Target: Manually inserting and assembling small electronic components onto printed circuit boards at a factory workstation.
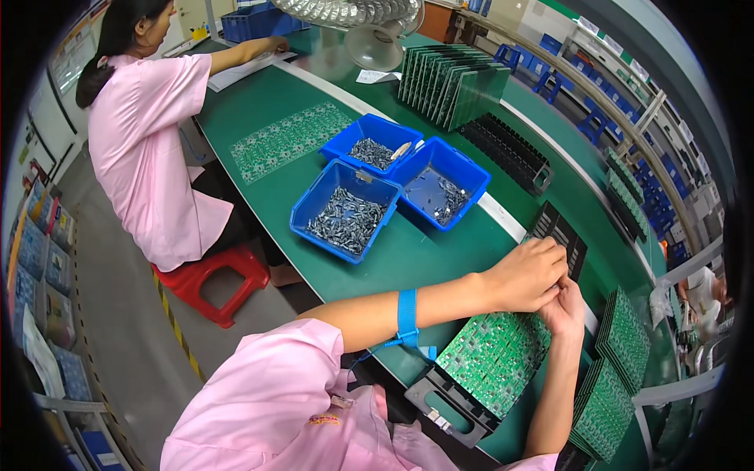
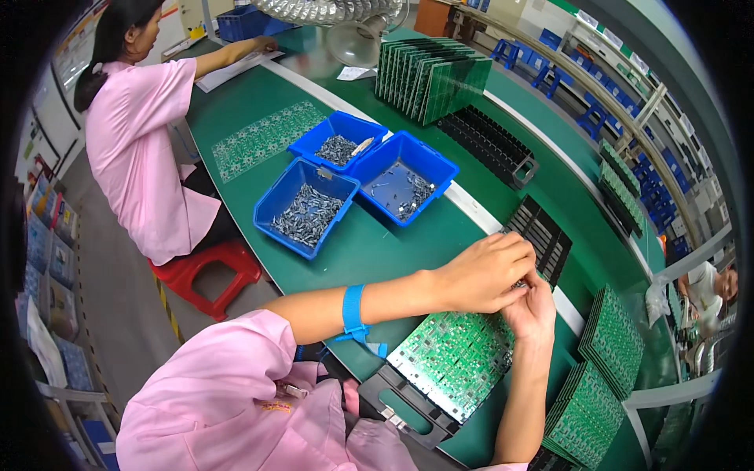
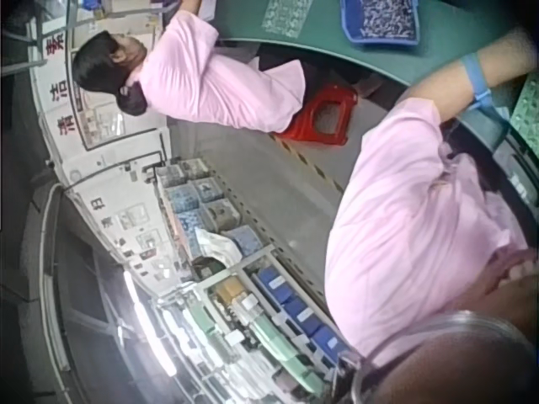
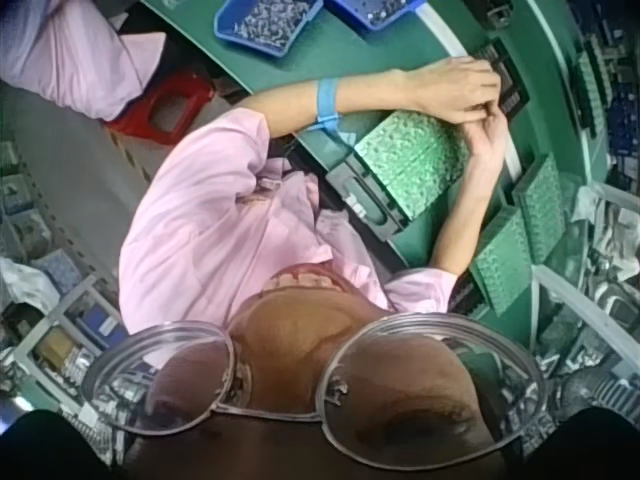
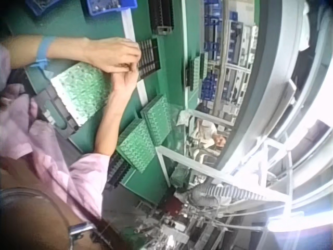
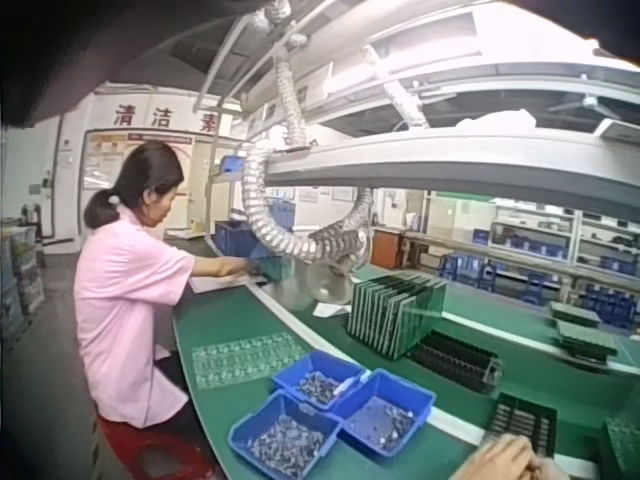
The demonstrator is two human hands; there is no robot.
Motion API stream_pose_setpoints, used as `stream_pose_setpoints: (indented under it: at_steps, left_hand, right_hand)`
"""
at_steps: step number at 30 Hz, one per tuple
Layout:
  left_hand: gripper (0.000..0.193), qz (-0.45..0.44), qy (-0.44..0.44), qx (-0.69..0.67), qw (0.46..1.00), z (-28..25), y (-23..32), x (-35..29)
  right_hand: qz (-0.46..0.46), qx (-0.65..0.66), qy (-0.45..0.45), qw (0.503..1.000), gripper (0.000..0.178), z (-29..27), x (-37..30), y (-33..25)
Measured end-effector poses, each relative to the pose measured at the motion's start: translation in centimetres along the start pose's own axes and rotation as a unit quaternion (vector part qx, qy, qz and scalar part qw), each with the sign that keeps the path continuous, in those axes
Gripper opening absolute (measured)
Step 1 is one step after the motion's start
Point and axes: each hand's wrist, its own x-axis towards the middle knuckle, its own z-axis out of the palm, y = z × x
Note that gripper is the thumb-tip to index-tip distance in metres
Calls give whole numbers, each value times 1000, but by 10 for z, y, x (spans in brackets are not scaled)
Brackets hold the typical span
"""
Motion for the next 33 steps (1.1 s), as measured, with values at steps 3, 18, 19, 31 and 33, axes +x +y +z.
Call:
stream_pose_setpoints:
  at_steps: [3, 18, 19, 31, 33]
  left_hand:
    - [16, -24, -23, 17, 999, 6, 2, -3]
    - [8, -101, -103, 18, 989, -8, -9, -7]
    - [8, -113, -93, -13, 989, -9, -9, -4]
    - [19, -349, 34, -458, 817, 5, -28, 24]
    - [17, -347, 19, -426, 835, 12, -35, 24]
  right_hand:
    - [6, 25, 1, 1000, 22, -5, -2, 5]
    - [59, 95, -31, 993, 17, -9, 9, 16]
    - [37, 86, 6, 996, 16, 1, 2, 16]
    - [14, -32, -208, 977, 19, -21, 9, -29]
    - [-53, -85, -173, 980, 19, -16, 7, -28]
